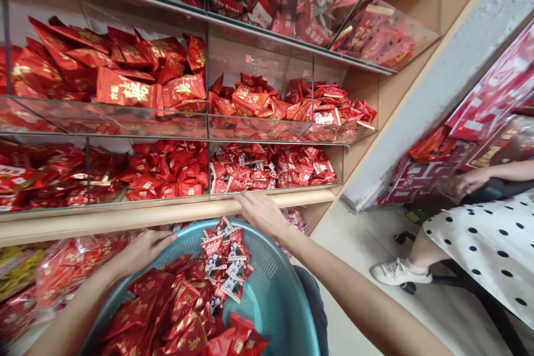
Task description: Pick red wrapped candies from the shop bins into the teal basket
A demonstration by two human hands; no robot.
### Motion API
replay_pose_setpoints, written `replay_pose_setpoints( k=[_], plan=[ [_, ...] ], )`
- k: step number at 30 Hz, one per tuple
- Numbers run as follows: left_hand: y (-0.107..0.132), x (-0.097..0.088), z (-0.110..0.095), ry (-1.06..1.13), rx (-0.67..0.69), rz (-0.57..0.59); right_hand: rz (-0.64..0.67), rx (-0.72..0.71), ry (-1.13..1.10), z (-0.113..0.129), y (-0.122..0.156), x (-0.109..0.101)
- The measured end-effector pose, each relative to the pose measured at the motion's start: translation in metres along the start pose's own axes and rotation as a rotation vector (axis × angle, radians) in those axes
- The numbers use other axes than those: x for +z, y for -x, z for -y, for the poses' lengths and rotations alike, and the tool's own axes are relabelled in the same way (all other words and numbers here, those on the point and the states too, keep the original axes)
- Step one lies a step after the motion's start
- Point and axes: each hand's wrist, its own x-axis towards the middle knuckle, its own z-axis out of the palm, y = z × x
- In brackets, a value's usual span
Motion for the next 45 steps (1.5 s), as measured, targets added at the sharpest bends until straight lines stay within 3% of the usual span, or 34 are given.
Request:
replay_pose_setpoints(
  k=[5, 11, 22, 33, 38, 45],
  plan=[
    [0.000, 0.000, 0.000, -0.006, -0.005, 0.007, -0.164, 0.360, 0.011, -0.040, -0.017, -0.018],
    [0.000, -0.001, -0.001, -0.009, 0.002, 0.005, -0.054, 0.616, 0.159, -0.057, -0.031, -0.013],
    [0.000, 0.000, 0.001, 0.003, -0.005, 0.000, 0.043, 0.741, 0.249, -0.049, -0.052, -0.006],
    [0.002, -0.002, -0.002, -0.053, 0.022, -0.005, 0.035, 0.800, 0.120, -0.041, -0.048, -0.002],
    [0.002, -0.001, -0.001, -0.046, 0.025, 0.000, -0.045, 0.868, -0.056, -0.043, -0.050, 0.002],
    [0.003, -0.001, 0.000, -0.024, 0.026, -0.008, -0.279, 0.931, -0.215, -0.052, -0.052, -0.003]
  ],
)
